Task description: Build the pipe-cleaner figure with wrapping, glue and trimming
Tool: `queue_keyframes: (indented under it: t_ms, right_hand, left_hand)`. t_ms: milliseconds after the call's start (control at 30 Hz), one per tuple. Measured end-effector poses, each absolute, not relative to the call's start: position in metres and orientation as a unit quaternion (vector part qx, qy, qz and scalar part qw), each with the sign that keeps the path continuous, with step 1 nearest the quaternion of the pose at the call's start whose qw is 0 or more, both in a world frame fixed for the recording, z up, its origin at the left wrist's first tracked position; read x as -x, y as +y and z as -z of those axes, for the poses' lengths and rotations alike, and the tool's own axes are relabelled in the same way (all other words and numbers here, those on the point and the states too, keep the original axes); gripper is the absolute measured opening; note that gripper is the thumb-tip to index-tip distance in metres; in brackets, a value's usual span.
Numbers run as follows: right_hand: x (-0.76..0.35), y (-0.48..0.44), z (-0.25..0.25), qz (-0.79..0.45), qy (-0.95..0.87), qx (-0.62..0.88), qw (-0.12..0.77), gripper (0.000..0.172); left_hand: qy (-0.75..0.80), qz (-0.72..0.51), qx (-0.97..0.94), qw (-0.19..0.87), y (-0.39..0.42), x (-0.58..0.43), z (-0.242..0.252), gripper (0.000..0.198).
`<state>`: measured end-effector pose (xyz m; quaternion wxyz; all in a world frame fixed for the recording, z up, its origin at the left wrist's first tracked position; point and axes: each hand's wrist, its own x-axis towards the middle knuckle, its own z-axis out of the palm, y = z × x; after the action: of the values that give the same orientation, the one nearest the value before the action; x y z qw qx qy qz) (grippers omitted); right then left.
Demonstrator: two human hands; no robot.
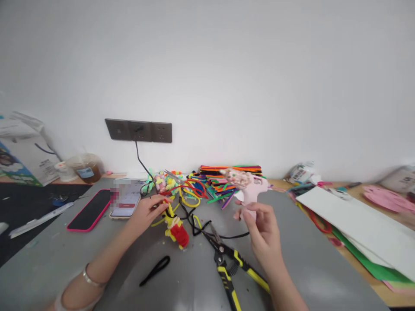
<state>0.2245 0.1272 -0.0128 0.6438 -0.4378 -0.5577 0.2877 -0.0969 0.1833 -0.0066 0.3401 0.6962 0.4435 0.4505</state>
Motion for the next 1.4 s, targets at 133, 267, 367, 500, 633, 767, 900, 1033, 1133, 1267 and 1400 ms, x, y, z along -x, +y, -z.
queue_keyframes:
  t_ms: [133,267,367,500,633,767,900,1033,1133,1267,1400]
  right_hand:
    - [-0.206,0.150,-0.002,-0.389,-0.534,0.416,0.625,0.043]
    - [-0.196,0.164,-0.009,-0.454,-0.538,0.411,0.579,0.050]
    - [-0.200,0.163,-0.003,-0.496,-0.541,0.406,0.544,0.051]
    - [-0.202,0.151,0.014,-0.518,-0.567,0.399,0.501,0.055]
    - [-0.190,0.143,0.022,-0.575,-0.560,0.360,0.476,0.060]
    - [-0.181,0.143,0.024,-0.587,-0.580,0.339,0.451,0.069]
    - [-0.186,0.144,0.031,-0.582,-0.608,0.335,0.424,0.071]
    - [-0.191,0.140,0.038,-0.591,-0.624,0.332,0.389,0.068]
    - [-0.190,0.135,0.036,-0.598,-0.632,0.334,0.364,0.067]
    - [-0.187,0.132,0.027,-0.532,-0.680,0.372,0.340,0.071]
    - [-0.188,0.130,0.027,-0.495,-0.695,0.396,0.341,0.068]
  left_hand:
    - [0.457,-0.451,-0.697,0.319,0.184,0.096,0.014,0.021]
    - [0.476,-0.432,-0.707,0.295,0.184,0.097,0.014,0.023]
    - [0.461,-0.424,-0.720,0.299,0.183,0.097,0.011,0.019]
    - [0.449,-0.410,-0.733,0.306,0.184,0.097,0.009,0.021]
    - [0.438,-0.405,-0.724,0.348,0.185,0.102,0.011,0.019]
    - [0.434,-0.334,-0.723,0.422,0.184,0.114,0.011,0.050]
    - [0.411,-0.303,-0.747,0.427,0.183,0.123,0.007,0.033]
    - [0.421,-0.337,-0.779,0.319,0.184,0.124,0.005,0.033]
    - [0.419,-0.377,-0.786,0.253,0.184,0.123,0.005,0.030]
    - [0.415,-0.383,-0.797,0.216,0.183,0.121,0.007,0.030]
    - [0.425,-0.347,-0.805,0.227,0.181,0.119,0.006,0.034]
